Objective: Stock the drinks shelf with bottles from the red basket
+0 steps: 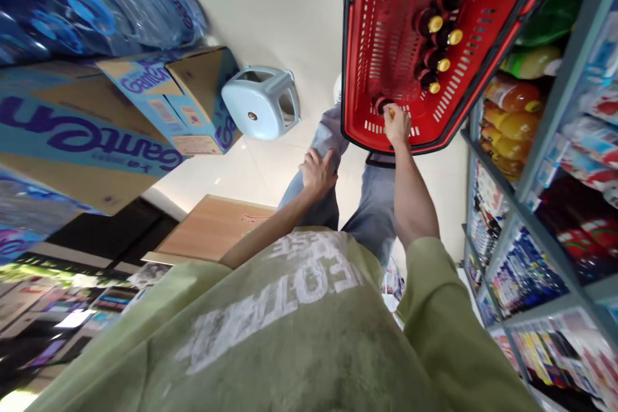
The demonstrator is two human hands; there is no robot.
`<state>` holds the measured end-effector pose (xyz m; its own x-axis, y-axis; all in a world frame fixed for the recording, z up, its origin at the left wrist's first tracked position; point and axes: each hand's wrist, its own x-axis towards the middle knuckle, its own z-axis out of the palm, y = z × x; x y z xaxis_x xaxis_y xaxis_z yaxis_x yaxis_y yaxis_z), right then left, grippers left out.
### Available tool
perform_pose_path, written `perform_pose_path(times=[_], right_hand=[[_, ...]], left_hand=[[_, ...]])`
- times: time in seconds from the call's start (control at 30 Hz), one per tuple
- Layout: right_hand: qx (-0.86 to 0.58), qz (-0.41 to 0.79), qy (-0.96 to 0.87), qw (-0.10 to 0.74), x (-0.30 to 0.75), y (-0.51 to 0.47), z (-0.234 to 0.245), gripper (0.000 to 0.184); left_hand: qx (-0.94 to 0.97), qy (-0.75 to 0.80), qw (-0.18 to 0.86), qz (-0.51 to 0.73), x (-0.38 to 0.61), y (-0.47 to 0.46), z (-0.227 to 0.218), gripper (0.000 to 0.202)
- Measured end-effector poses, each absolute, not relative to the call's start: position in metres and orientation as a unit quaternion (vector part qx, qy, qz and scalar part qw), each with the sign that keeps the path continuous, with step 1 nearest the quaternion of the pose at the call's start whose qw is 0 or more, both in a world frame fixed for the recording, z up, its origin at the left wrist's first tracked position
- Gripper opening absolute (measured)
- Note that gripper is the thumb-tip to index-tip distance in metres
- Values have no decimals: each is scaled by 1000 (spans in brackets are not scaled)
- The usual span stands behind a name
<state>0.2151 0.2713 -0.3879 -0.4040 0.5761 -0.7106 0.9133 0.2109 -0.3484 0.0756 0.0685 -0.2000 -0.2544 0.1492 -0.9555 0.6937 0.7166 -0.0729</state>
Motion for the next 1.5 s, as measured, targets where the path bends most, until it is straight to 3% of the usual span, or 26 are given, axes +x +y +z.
perform_pose_path(times=[0.33,0.8,1.33,1.43,1.5], right_hand=[[519,-427,715,192,235,221,-265,37],[539,-481,676,147,280,177,-59,28],[518,-473,713,3,318,164,77,39],[531,-455,713,-47,316,163,97,44],[538,-443,712,-83,312,159,110,46]], left_hand=[[283,767,548,-180,92,64,-177,70],[423,714,533,-165,106,54,-83,53],[581,624,519,-64,118,126,-35,78],[595,625,506,-3,114,141,-30,73],[576,631,508,112,112,148,-28,69]])
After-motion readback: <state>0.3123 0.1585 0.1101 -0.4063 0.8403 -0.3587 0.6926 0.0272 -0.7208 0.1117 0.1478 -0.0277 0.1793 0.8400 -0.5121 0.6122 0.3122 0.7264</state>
